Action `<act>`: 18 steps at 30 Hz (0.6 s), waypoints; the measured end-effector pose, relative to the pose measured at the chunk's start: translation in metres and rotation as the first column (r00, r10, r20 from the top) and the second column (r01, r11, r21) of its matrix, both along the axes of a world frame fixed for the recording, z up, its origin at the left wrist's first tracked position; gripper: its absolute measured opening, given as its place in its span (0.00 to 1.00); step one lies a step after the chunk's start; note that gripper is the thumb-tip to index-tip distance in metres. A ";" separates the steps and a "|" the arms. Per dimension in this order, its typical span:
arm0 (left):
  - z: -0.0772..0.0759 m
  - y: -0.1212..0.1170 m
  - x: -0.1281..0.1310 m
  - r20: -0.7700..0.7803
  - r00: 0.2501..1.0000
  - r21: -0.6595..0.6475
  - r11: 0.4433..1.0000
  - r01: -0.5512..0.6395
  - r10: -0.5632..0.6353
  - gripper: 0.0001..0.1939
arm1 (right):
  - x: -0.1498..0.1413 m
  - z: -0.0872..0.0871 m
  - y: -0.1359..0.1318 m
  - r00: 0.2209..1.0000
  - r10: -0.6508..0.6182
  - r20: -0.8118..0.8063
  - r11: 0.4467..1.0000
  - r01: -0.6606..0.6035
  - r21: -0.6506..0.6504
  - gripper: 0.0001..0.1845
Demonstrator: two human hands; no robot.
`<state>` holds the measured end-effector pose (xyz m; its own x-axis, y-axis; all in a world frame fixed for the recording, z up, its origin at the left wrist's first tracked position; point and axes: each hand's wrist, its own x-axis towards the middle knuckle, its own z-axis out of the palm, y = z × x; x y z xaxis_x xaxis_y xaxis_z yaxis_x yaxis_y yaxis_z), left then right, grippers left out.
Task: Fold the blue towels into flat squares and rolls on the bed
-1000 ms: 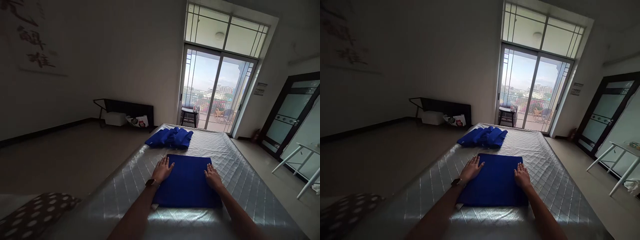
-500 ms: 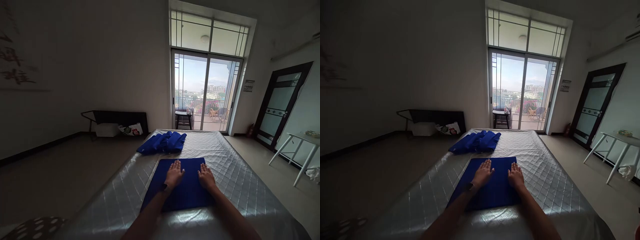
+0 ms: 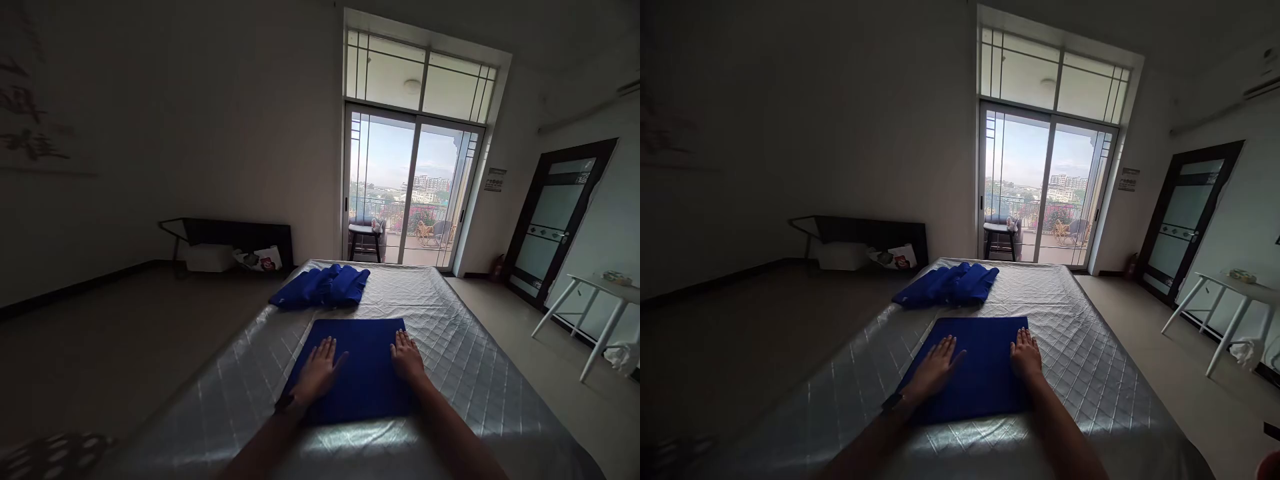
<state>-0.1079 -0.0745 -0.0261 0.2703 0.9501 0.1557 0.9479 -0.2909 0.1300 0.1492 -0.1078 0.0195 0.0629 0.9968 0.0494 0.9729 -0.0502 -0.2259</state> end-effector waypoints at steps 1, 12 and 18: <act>-0.002 0.000 -0.018 -0.007 0.999 0.002 0.999 -0.041 0.041 0.41 | 0.000 0.001 0.000 1.000 -0.001 -0.001 1.000 0.001 0.002 0.32; -0.020 0.005 -0.044 0.026 0.997 0.073 0.995 -0.073 0.071 0.44 | -0.008 0.012 -0.033 1.000 0.009 0.005 1.000 -0.009 -0.019 0.33; -0.012 0.003 -0.050 0.023 0.995 0.034 0.994 -0.102 0.101 0.44 | -0.011 0.003 -0.056 0.999 0.015 -0.031 0.999 -0.016 -0.044 0.34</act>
<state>-0.1581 -0.0713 -0.0380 0.1687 0.9663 0.1944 0.9700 -0.1978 0.1414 0.1382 -0.1636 0.0224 0.0482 0.9988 0.0033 0.9663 -0.0458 -0.2532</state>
